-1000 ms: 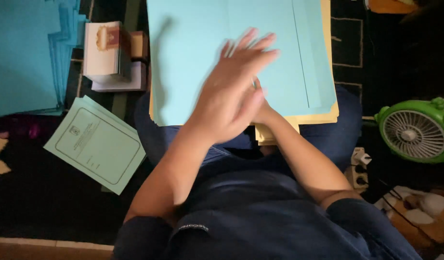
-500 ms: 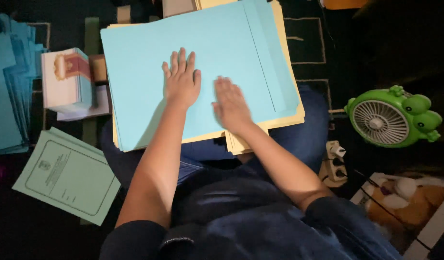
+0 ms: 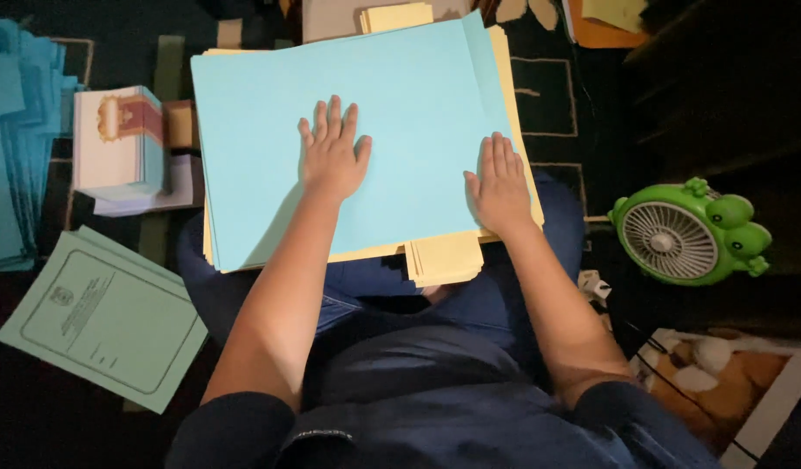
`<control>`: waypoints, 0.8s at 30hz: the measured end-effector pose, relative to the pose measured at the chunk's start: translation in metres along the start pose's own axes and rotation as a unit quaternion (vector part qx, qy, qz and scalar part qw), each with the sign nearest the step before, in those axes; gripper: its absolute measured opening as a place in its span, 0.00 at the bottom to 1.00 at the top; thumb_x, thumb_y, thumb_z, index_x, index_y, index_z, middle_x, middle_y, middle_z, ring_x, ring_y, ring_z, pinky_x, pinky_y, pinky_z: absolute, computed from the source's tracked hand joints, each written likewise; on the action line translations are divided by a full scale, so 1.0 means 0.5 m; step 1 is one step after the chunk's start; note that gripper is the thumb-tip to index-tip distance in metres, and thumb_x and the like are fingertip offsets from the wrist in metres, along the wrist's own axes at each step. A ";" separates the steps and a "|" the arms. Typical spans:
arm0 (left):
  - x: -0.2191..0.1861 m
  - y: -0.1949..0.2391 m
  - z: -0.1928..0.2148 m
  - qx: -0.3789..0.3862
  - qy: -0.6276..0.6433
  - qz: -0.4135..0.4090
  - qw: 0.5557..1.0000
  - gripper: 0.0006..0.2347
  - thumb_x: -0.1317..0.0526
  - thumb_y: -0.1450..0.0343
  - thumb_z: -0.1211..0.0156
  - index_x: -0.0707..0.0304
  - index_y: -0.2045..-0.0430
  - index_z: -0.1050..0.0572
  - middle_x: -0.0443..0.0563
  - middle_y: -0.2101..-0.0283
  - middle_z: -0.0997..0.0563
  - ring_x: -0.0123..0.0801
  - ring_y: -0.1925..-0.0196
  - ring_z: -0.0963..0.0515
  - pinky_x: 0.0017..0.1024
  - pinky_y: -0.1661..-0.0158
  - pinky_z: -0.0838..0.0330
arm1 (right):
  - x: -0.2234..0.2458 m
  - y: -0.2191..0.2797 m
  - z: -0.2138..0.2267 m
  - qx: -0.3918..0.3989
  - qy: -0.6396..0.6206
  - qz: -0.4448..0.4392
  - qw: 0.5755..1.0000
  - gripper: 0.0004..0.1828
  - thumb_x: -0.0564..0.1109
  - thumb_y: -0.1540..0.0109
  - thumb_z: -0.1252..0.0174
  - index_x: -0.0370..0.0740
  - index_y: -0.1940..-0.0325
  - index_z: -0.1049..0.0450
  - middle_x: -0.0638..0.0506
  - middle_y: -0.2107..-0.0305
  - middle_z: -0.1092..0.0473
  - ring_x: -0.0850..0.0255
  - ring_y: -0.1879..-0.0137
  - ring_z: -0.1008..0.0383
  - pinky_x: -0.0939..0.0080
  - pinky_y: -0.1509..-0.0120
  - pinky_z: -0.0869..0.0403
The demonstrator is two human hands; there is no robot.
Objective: The person sits on the floor and repeatedly folds light blue documents in half by hand. They place each folded document into a stack on their lap, continuing the process with multiple sheets from a pile on the floor.
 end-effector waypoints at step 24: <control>0.011 -0.028 -0.032 -0.069 -0.051 -0.002 0.996 0.29 0.48 0.21 0.74 0.67 0.25 0.54 0.51 0.20 0.57 0.46 0.20 0.60 0.55 0.27 0.67 | 0.032 -0.405 0.025 0.066 -0.021 0.106 0.992 0.37 0.57 0.25 0.76 0.28 0.19 0.66 0.34 0.22 0.67 0.43 0.16 0.69 0.48 0.15 0.65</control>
Point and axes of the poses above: each hand's wrist, its own y-axis away from the middle knuckle, its own z-axis out of the back of the hand, x = y × z, the point moved 4 cm from there along -y, towards the middle knuckle
